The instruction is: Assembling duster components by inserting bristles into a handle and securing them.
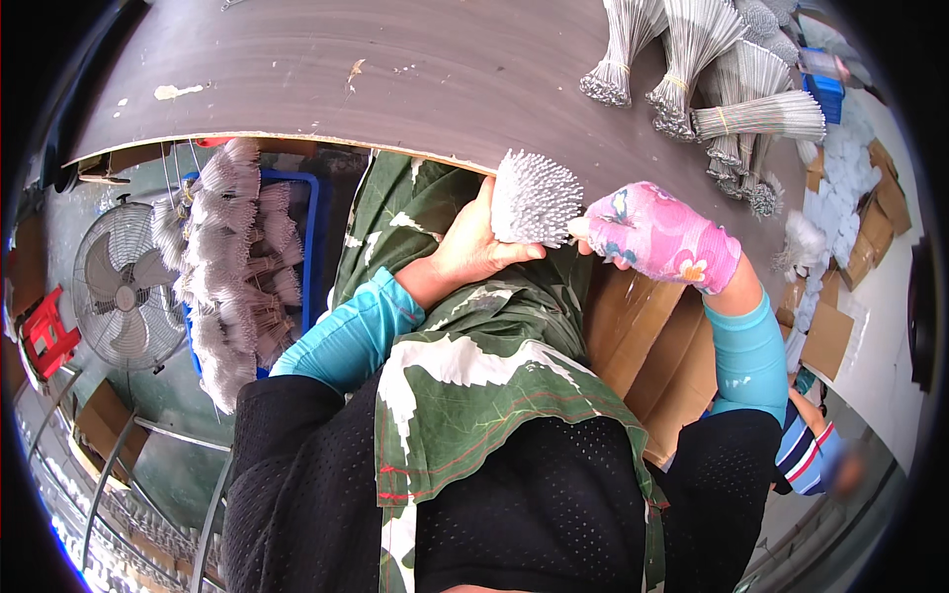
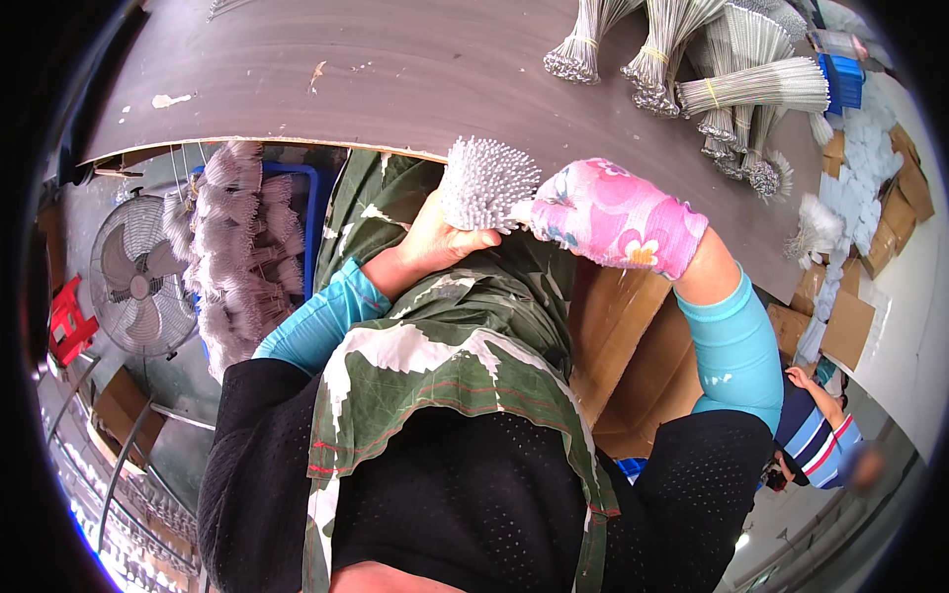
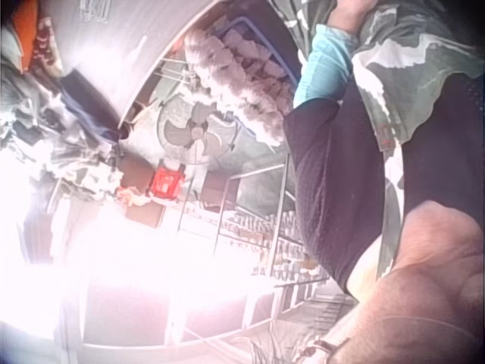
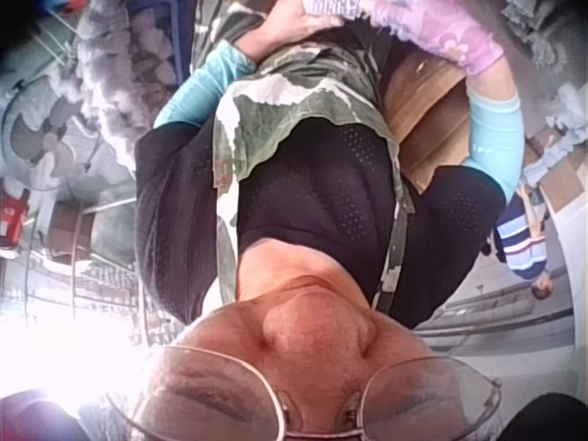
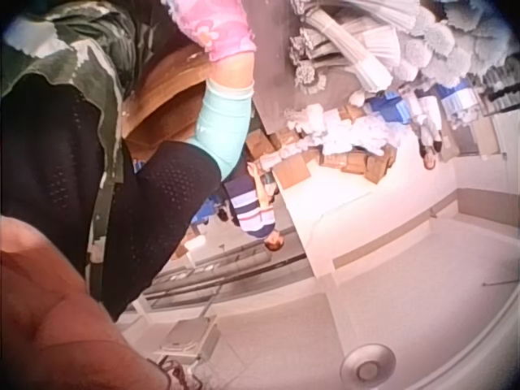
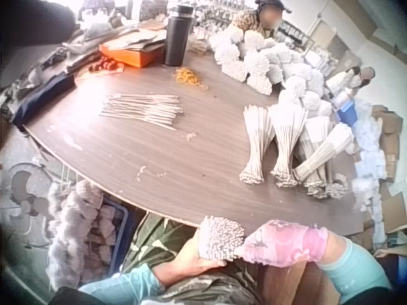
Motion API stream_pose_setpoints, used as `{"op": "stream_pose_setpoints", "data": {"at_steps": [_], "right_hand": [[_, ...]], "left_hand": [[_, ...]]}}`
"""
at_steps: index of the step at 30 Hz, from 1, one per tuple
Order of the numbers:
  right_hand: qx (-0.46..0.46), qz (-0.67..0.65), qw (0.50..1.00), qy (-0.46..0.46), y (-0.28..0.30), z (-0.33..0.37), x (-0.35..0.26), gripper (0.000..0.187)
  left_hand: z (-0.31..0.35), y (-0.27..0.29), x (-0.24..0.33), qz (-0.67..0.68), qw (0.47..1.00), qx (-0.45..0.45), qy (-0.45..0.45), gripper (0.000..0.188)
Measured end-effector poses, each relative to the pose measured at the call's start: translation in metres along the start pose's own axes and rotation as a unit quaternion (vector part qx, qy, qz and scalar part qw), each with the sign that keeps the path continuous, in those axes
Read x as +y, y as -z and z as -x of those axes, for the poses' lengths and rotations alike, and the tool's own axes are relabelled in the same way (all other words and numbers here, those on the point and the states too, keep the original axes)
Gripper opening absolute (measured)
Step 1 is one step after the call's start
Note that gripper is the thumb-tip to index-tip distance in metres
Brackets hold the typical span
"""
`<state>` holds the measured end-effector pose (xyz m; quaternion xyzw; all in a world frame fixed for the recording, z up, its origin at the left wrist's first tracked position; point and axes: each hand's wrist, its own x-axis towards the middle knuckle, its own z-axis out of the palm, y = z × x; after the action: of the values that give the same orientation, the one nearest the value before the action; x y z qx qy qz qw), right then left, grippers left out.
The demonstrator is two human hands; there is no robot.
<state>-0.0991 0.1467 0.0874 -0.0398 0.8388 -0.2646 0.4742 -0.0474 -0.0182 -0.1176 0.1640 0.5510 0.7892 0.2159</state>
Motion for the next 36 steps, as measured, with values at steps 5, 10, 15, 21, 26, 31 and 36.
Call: {"op": "stream_pose_setpoints", "data": {"at_steps": [5, 10, 15, 21, 26, 31, 36], "right_hand": [[-0.005, -0.124, 0.990, -0.065, -0.009, 0.002, 0.008, 0.040], [0.024, -0.126, 0.989, -0.073, -0.013, 0.004, 0.010, 0.040], [0.028, -0.126, 0.989, -0.077, -0.015, 0.004, 0.016, 0.041], [0.047, -0.147, 0.985, -0.072, -0.018, 0.003, 0.013, 0.040], [0.048, -0.109, 0.990, -0.077, -0.017, 0.003, 0.010, 0.038], [0.044, -0.164, 0.984, -0.058, -0.011, 0.007, 0.006, 0.033], [0.098, -0.218, 0.971, 0.013, -0.024, 0.009, 0.012, 0.020]], "left_hand": [[0.002, 0.001, -0.003, -0.073, 0.997, 0.006, -0.004, 0.086], [0.001, -0.002, 0.001, -0.050, 0.999, 0.014, 0.007, 0.083], [0.000, -0.005, 0.009, -0.004, 0.999, 0.029, 0.016, 0.084], [0.000, -0.006, 0.007, -0.004, 0.999, 0.032, 0.030, 0.080], [0.001, -0.006, -0.001, -0.020, 0.998, 0.038, 0.041, 0.079], [0.004, -0.008, -0.003, -0.032, 0.998, 0.042, 0.036, 0.080], [0.002, -0.008, -0.002, -0.045, 0.997, 0.058, -0.001, 0.083]]}}
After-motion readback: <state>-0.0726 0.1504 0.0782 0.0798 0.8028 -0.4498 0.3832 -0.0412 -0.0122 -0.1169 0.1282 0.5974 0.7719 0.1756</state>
